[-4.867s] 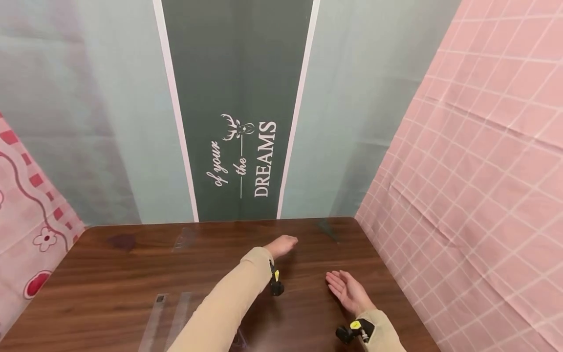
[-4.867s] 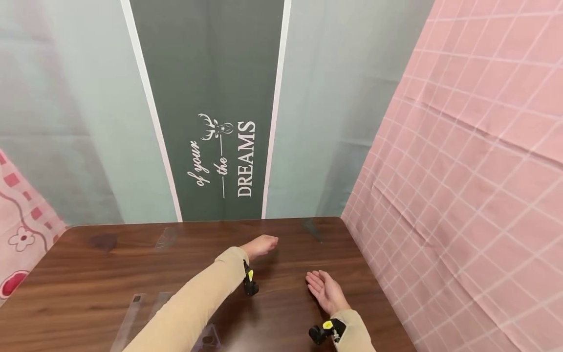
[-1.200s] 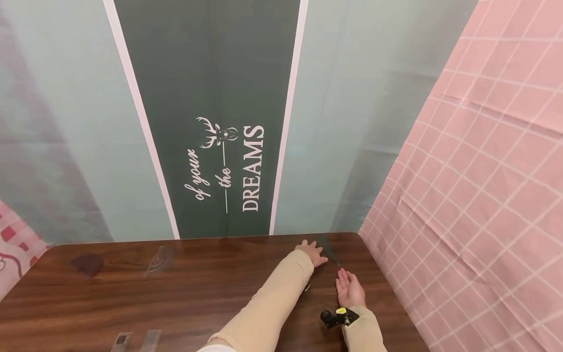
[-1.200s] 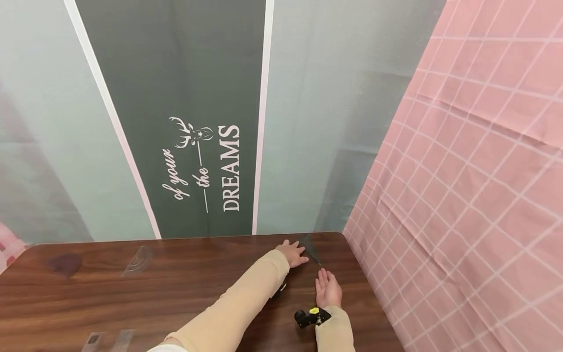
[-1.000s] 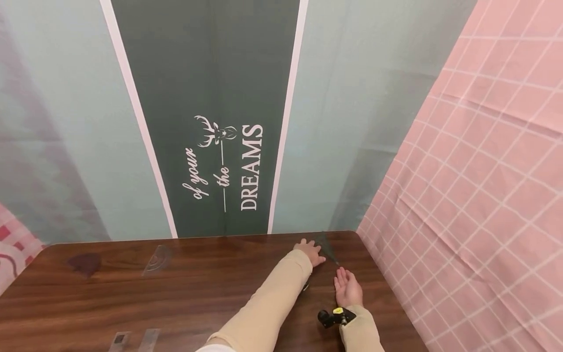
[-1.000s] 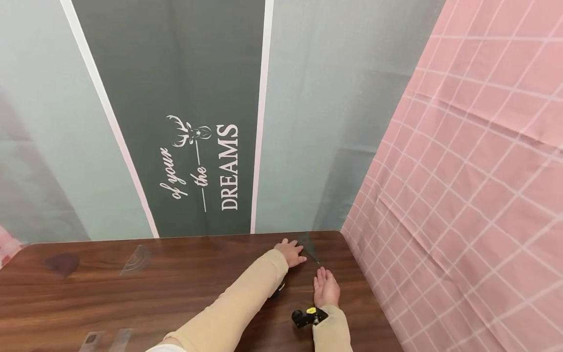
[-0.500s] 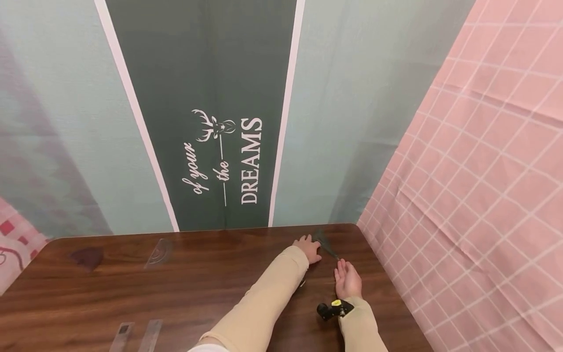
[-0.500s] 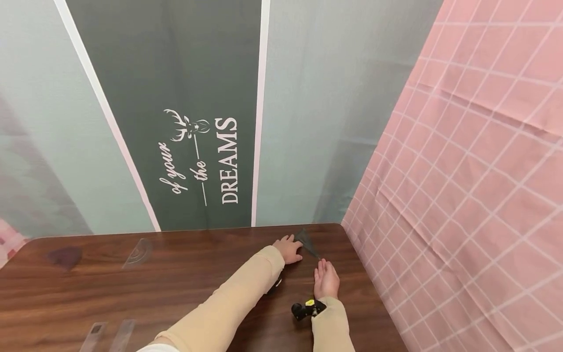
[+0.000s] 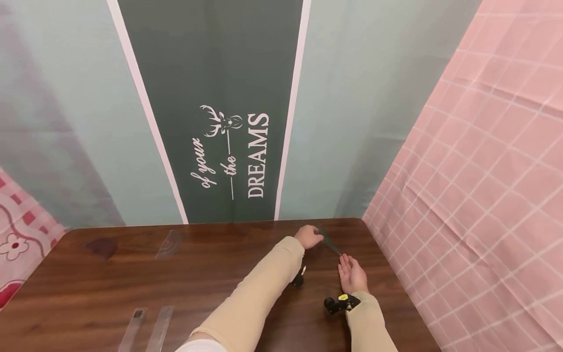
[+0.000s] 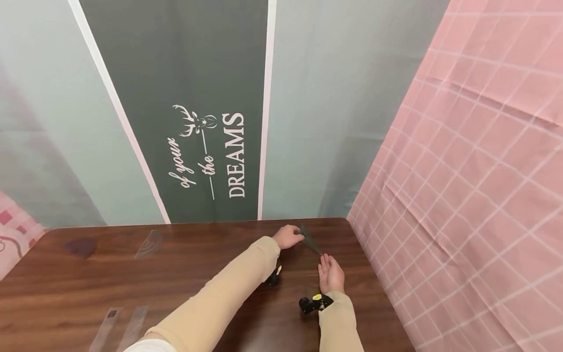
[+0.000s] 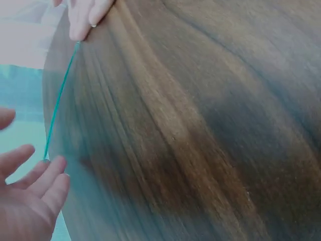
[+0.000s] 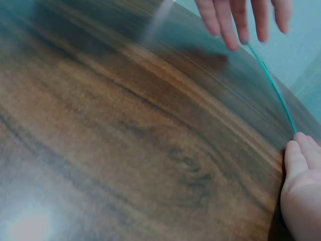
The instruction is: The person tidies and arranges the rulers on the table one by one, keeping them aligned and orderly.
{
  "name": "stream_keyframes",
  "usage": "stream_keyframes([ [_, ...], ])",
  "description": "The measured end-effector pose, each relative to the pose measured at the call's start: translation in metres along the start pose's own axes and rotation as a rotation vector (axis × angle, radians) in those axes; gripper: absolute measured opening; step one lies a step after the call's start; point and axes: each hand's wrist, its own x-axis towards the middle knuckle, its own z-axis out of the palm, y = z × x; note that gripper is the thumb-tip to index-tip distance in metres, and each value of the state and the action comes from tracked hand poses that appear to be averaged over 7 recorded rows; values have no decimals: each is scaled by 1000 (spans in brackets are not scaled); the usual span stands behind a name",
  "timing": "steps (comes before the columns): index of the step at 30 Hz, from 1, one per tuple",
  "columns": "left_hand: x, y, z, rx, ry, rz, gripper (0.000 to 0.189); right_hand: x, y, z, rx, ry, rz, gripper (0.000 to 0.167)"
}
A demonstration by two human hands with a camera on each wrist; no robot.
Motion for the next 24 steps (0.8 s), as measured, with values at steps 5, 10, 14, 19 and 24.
stream_keyframes([
  [5, -5, 3, -6, -2, 46, 22, 23, -2, 3, -4, 12, -32, 42, 58],
  [10, -6, -3, -21, 102, -100, 18, 24, 0, 9, 2, -24, -50, 75, 56],
  [14, 18, -26, -30, 164, -238, -23, 32, 2, 7, 10, -68, -77, 58, 56],
  [19, 64, -90, -27, 77, -367, -84, 50, -2, 2, 11, -125, -62, 59, 54],
  [24, 15, -64, -65, -5, -427, -177, 46, -4, 3, 7, -199, -72, 66, 54],
])
